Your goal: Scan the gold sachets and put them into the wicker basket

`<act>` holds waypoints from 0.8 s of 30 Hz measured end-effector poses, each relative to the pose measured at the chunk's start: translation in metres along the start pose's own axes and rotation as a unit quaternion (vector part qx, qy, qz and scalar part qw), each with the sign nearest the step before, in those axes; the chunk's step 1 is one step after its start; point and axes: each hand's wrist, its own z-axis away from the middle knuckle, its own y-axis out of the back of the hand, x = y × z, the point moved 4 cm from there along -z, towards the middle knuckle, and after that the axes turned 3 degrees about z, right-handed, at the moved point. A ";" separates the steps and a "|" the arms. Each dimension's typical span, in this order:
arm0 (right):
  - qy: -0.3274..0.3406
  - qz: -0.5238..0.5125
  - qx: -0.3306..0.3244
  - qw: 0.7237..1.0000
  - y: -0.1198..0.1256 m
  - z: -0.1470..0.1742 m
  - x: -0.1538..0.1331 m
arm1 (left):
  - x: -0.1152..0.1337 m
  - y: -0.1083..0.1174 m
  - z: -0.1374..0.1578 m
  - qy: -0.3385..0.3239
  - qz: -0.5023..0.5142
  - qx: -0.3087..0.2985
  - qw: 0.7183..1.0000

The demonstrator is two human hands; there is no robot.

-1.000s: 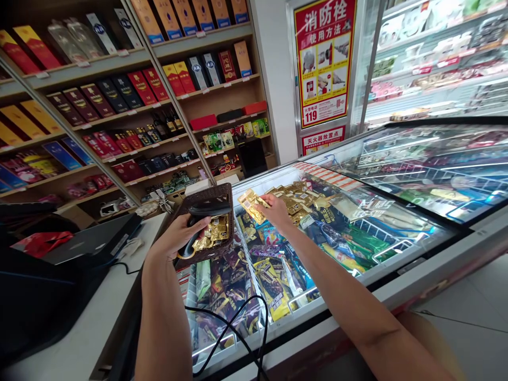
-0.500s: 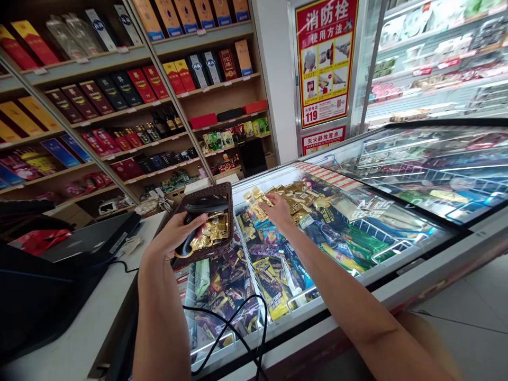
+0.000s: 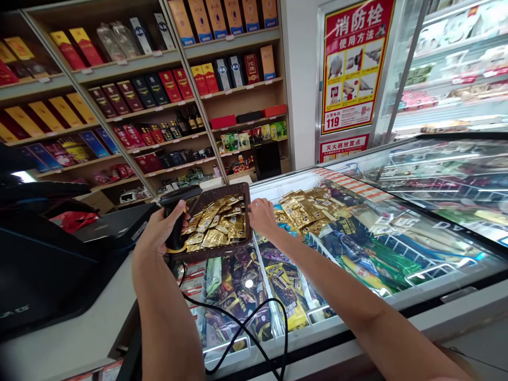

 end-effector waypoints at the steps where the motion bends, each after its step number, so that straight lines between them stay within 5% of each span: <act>1: 0.026 0.027 -0.023 0.999 -0.006 -0.010 -0.016 | 0.000 -0.001 0.001 0.002 -0.002 -0.003 1.000; 6: 0.050 0.097 -0.121 0.987 -0.036 -0.045 -0.053 | 0.001 -0.005 0.003 -0.001 -0.018 -0.036 0.999; 11: 0.053 0.072 -0.112 0.990 -0.035 -0.044 -0.043 | 0.000 -0.005 0.003 -0.007 -0.007 -0.049 0.999; 15: 0.004 -0.093 -0.065 0.994 -0.011 -0.016 -0.017 | -0.002 -0.009 0.001 -0.003 -0.003 -0.057 0.998; 19: -0.068 -0.311 -0.044 0.947 0.012 0.027 0.017 | -0.001 -0.020 0.000 0.001 -0.009 -0.077 0.997; 24: -0.127 -0.363 -0.003 0.923 0.022 0.059 0.042 | 0.005 -0.042 0.003 -0.012 -0.037 -0.094 0.995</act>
